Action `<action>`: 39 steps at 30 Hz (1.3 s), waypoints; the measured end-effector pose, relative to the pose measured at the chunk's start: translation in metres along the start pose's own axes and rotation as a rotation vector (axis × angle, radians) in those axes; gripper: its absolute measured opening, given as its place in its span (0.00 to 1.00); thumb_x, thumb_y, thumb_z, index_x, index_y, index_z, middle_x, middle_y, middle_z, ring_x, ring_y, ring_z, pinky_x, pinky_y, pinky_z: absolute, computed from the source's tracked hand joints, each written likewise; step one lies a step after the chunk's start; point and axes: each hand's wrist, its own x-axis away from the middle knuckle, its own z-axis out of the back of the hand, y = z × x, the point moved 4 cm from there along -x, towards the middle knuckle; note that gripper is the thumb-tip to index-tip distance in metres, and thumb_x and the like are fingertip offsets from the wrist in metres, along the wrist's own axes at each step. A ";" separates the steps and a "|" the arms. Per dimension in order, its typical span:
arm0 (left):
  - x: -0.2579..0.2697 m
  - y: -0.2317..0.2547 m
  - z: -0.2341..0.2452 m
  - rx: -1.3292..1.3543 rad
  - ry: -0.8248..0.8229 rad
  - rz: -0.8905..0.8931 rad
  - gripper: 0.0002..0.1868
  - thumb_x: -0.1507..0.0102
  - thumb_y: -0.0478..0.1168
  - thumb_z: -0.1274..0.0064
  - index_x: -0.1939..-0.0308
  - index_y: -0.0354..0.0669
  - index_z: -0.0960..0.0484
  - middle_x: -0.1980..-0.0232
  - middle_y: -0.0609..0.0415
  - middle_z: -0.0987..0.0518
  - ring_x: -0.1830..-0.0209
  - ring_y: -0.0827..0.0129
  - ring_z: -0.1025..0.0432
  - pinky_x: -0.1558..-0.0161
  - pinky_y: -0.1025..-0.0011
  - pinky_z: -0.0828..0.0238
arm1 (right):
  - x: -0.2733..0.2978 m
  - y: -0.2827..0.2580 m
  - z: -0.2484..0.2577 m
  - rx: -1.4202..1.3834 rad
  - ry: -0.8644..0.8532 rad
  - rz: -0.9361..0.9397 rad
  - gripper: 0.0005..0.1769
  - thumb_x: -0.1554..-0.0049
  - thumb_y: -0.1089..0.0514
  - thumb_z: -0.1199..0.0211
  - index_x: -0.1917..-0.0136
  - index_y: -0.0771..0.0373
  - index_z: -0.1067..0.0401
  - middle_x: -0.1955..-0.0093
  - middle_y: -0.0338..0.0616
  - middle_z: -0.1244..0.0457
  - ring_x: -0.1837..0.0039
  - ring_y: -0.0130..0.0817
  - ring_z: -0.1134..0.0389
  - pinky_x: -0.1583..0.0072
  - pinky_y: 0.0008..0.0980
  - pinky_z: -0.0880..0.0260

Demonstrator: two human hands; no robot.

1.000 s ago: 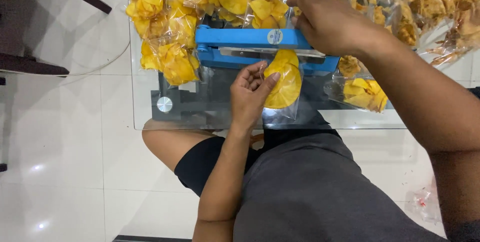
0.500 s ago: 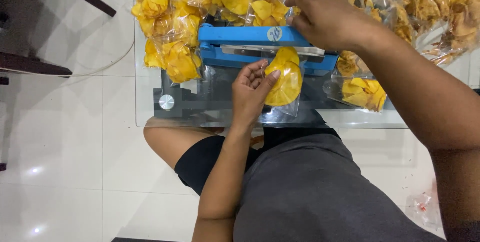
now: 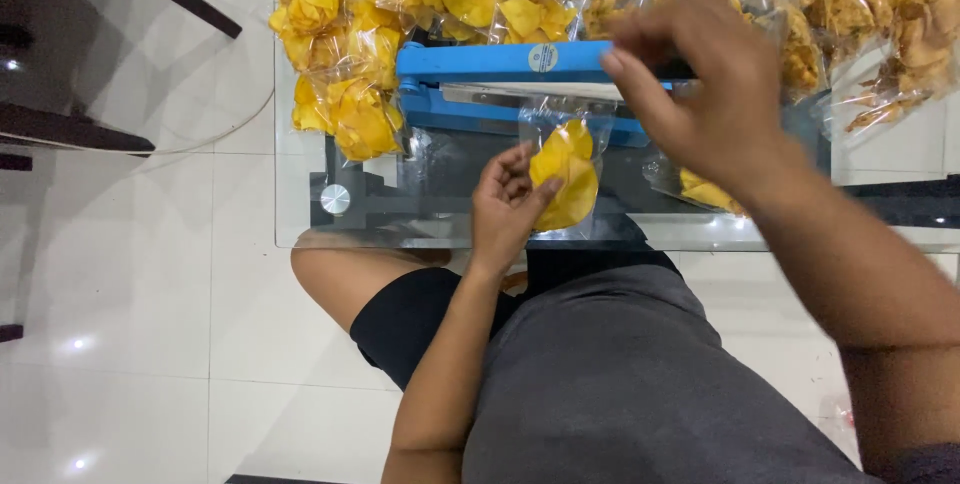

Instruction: Manually filling small plastic bags with yellow chips and sealing them using an impulse sealer.

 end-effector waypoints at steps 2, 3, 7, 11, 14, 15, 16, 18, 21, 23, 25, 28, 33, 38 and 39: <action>0.006 -0.011 0.008 0.022 -0.008 -0.074 0.32 0.41 0.42 0.34 0.36 0.40 0.27 0.40 0.48 0.22 0.41 0.64 0.24 0.44 0.72 0.21 | 0.035 -0.001 -0.005 -0.169 0.216 -0.112 0.12 0.30 0.65 0.32 0.56 0.67 0.30 0.60 0.49 0.35 0.59 0.35 0.35 0.57 0.32 0.33; 0.008 -0.014 0.009 0.022 -0.006 -0.075 0.32 0.41 0.42 0.34 0.36 0.40 0.27 0.40 0.48 0.22 0.41 0.64 0.24 0.44 0.72 0.21 | 0.050 -0.002 -0.016 -0.171 0.216 -0.110 0.12 0.30 0.65 0.32 0.56 0.67 0.30 0.60 0.49 0.35 0.59 0.35 0.35 0.57 0.32 0.33; 0.020 -0.004 0.010 0.021 0.011 -0.181 0.35 0.43 0.37 0.29 0.33 0.41 0.26 0.40 0.45 0.23 0.43 0.55 0.22 0.45 0.63 0.22 | 0.095 0.008 -0.063 -0.656 0.282 -0.589 0.13 0.41 0.65 0.23 0.50 0.67 0.28 0.60 0.46 0.36 0.56 0.36 0.34 0.51 0.34 0.32; 0.026 0.017 -0.001 -0.039 -0.040 -0.287 0.36 0.43 0.37 0.28 0.33 0.44 0.25 0.40 0.49 0.21 0.43 0.57 0.22 0.45 0.65 0.21 | 0.087 -0.002 -0.090 -1.031 0.268 -0.829 0.25 0.41 0.56 0.30 0.35 0.69 0.29 0.44 0.48 0.31 0.42 0.29 0.30 0.42 0.29 0.28; 0.025 0.027 -0.007 -0.050 -0.059 -0.313 0.38 0.45 0.38 0.27 0.33 0.41 0.26 0.40 0.46 0.21 0.43 0.56 0.22 0.45 0.65 0.21 | 0.078 -0.005 -0.101 -1.158 0.350 -0.929 0.11 0.42 0.60 0.27 0.47 0.65 0.21 0.55 0.37 0.29 0.54 0.22 0.28 0.53 0.21 0.28; 0.021 0.031 -0.010 -0.051 -0.058 -0.316 0.38 0.45 0.38 0.27 0.33 0.41 0.26 0.40 0.46 0.21 0.43 0.56 0.22 0.45 0.65 0.21 | 0.073 -0.007 -0.098 -1.159 0.351 -0.926 0.11 0.42 0.60 0.27 0.47 0.65 0.21 0.55 0.37 0.29 0.54 0.22 0.28 0.53 0.21 0.28; 0.018 0.034 -0.012 -0.013 -0.039 -0.327 0.35 0.45 0.40 0.26 0.36 0.41 0.24 0.41 0.46 0.20 0.43 0.56 0.22 0.44 0.64 0.22 | 0.068 -0.009 -0.095 -1.126 0.343 -0.886 0.09 0.42 0.60 0.27 0.48 0.64 0.21 0.54 0.37 0.29 0.54 0.21 0.30 0.54 0.19 0.30; 0.010 0.045 -0.013 0.025 -0.020 -0.339 0.33 0.46 0.43 0.26 0.39 0.40 0.21 0.43 0.45 0.19 0.43 0.56 0.22 0.43 0.63 0.22 | 0.062 -0.009 -0.091 -1.093 0.335 -0.845 0.08 0.42 0.61 0.27 0.50 0.63 0.20 0.54 0.38 0.30 0.54 0.20 0.32 0.55 0.18 0.33; -0.002 0.068 -0.014 0.025 -0.005 -0.385 0.22 0.40 0.44 0.31 0.43 0.44 0.16 0.44 0.54 0.19 0.41 0.64 0.22 0.40 0.68 0.23 | 0.055 -0.008 -0.086 -1.034 0.291 -0.670 0.06 0.41 0.64 0.28 0.50 0.68 0.20 0.54 0.50 0.30 0.50 0.31 0.31 0.50 0.26 0.32; -0.009 0.079 -0.016 0.024 0.013 -0.414 0.13 0.38 0.40 0.33 0.51 0.42 0.12 0.53 0.56 0.17 0.49 0.70 0.20 0.45 0.74 0.21 | 0.052 -0.009 -0.084 -1.017 0.294 -0.606 0.05 0.41 0.65 0.28 0.51 0.69 0.20 0.53 0.51 0.29 0.48 0.33 0.29 0.46 0.29 0.30; -0.013 0.077 -0.015 0.006 0.021 -0.415 0.10 0.38 0.40 0.33 0.54 0.43 0.11 0.56 0.56 0.17 0.52 0.73 0.21 0.48 0.74 0.22 | 0.049 -0.009 -0.080 -0.999 0.292 -0.592 0.05 0.41 0.65 0.28 0.51 0.69 0.20 0.53 0.51 0.30 0.48 0.32 0.29 0.45 0.29 0.30; -0.013 0.081 -0.015 -0.031 0.055 -0.438 0.07 0.38 0.41 0.34 0.58 0.43 0.10 0.62 0.56 0.17 0.58 0.77 0.23 0.55 0.76 0.24 | 0.046 -0.009 -0.073 -0.939 0.268 -0.581 0.04 0.40 0.65 0.29 0.51 0.69 0.19 0.55 0.51 0.30 0.49 0.32 0.30 0.46 0.30 0.31; -0.008 0.096 -0.014 -0.098 0.076 -0.476 0.07 0.34 0.41 0.39 0.61 0.42 0.10 0.63 0.54 0.16 0.60 0.72 0.21 0.58 0.74 0.24 | 0.039 -0.010 -0.066 -0.861 0.246 -0.515 0.04 0.37 0.66 0.30 0.50 0.70 0.19 0.57 0.51 0.30 0.51 0.30 0.31 0.48 0.29 0.32; -0.003 0.100 -0.015 -0.068 0.017 -0.494 0.13 0.28 0.41 0.50 0.54 0.38 0.12 0.54 0.47 0.15 0.49 0.62 0.20 0.48 0.68 0.23 | 0.034 -0.014 -0.058 -0.880 0.210 -0.606 0.07 0.36 0.65 0.32 0.46 0.71 0.19 0.55 0.52 0.30 0.51 0.33 0.31 0.49 0.31 0.32; -0.003 0.101 -0.012 -0.068 0.017 -0.494 0.13 0.28 0.41 0.50 0.54 0.38 0.12 0.54 0.47 0.15 0.49 0.62 0.20 0.48 0.68 0.23 | 0.036 -0.011 -0.057 -0.881 0.210 -0.606 0.07 0.36 0.65 0.32 0.46 0.71 0.19 0.55 0.52 0.30 0.51 0.33 0.31 0.49 0.31 0.32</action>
